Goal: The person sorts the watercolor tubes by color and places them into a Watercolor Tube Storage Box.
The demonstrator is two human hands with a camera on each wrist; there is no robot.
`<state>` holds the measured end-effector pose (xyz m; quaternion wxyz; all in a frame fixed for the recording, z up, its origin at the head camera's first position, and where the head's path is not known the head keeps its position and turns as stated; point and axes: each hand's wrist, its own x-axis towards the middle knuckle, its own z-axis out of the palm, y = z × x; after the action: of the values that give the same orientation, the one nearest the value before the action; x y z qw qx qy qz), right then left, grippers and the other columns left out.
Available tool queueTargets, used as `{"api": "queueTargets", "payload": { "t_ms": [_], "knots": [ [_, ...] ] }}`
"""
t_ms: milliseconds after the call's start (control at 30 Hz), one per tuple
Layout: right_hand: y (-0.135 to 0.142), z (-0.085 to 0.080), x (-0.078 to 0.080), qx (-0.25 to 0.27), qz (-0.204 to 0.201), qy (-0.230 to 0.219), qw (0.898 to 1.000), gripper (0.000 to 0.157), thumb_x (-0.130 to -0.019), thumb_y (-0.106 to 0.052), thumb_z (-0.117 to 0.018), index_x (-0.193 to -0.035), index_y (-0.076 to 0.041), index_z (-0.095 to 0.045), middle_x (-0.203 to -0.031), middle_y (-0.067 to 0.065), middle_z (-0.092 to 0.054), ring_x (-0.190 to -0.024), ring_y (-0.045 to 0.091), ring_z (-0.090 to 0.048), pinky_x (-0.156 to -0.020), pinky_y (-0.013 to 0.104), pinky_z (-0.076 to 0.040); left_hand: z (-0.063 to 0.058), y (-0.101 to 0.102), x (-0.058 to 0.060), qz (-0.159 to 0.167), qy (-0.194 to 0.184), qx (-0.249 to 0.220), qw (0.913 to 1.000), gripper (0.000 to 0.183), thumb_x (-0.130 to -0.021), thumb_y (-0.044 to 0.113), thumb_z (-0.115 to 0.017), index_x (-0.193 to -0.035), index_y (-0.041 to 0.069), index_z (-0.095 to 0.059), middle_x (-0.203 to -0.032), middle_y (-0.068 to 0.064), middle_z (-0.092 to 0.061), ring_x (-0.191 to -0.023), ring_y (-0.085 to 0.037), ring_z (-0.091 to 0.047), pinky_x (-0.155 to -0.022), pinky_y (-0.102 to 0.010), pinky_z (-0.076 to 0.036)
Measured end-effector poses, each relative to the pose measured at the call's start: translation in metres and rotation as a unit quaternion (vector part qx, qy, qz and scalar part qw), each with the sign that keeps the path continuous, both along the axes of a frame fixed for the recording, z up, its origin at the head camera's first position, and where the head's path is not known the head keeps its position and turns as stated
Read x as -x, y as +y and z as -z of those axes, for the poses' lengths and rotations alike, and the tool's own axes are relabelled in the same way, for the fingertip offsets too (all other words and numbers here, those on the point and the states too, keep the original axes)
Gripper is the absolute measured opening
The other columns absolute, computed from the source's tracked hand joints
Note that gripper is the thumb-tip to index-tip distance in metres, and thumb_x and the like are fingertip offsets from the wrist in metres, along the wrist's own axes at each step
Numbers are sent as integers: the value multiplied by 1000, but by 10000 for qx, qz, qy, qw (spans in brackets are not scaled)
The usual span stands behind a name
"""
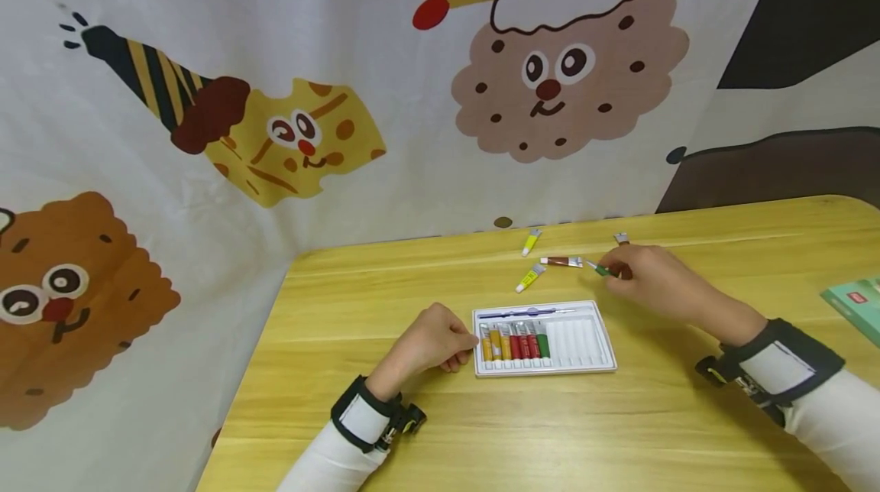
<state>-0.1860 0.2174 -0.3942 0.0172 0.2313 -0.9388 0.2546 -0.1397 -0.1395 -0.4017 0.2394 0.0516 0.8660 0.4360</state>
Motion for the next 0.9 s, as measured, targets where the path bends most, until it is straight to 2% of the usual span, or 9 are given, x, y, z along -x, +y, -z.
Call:
{"api": "queueTargets", "payload": {
  "t_ms": [100, 200, 333, 500, 633, 800, 900],
  "knots": [
    [-6, -4, -9, 296, 93, -8, 9995, 19, -91, -2, -72, -108, 6, -75, -86, 2, -70, -75, 15, -59, -65, 31, -51, 1, 0, 0, 4, -6, 0, 10000, 29, -99, 9, -73, -72, 1, -76, -63, -10, -68, -51, -16, -63, -50, -29, -55],
    [-14, -7, -19, 598, 197, -229, 9978, 19, -92, -2, -72, -109, 7, -75, -90, 6, -74, -78, 16, -64, -65, 31, -54, 1, 0, 0, 11, -6, 6, 10000, 29, -99, 10, -73, -71, 1, -76, -64, -10, -69, -52, -16, -63, -50, -29, -56],
    [-27, -9, -31, 954, 307, -786, 9919, 23, -94, -5, -73, -111, 10, -74, -96, 11, -75, -83, 20, -66, -66, 32, -56, 2, 0, 0, 5, -26, -18, 10000, 29, -99, 9, -73, -71, 1, -76, -64, -10, -69, -52, -16, -63, -50, -29, -55],
    [-45, -8, -45, 1255, 352, -1397, 9816, 29, -94, -8, -73, -115, 11, -72, -98, 11, -74, -83, 19, -64, -66, 30, -56, 3, 0, 0, 2, 2, -55, 10000, 29, -99, 9, -73, -71, 0, -75, -64, -11, -69, -52, -15, -62, -50, -29, -55],
    [-57, -5, -51, 1430, 237, -1621, 9761, 28, -92, -7, -74, -114, 11, -73, -95, 9, -73, -78, 17, -61, -63, 27, -53, 3, 0, 0, 6, 56, -48, 10000, 28, -98, 8, -73, -71, 0, -75, -64, -11, -69, -52, -15, -62, -50, -29, -56],
    [-70, 0, -56, 1589, 159, -1951, 9677, 28, -91, -5, -75, -113, 11, -74, -86, 4, -73, -71, 14, -64, -54, 25, -46, 1, 0, -1, -6, 68, -68, 10000, 28, -98, 8, -73, -71, 0, -75, -64, -11, -69, -51, -15, -62, -50, -29, -55],
    [-75, 3, -58, 1615, 168, -2105, 9640, 29, -90, -5, -75, -114, 13, -73, -83, 4, -72, -69, 14, -64, -54, 25, -46, 1, 1, -1, -8, 83, -69, 9999, 28, -98, 7, -73, -71, 0, -76, -64, -11, -69, -51, -15, -61, -49, -29, -55]
  ]
}}
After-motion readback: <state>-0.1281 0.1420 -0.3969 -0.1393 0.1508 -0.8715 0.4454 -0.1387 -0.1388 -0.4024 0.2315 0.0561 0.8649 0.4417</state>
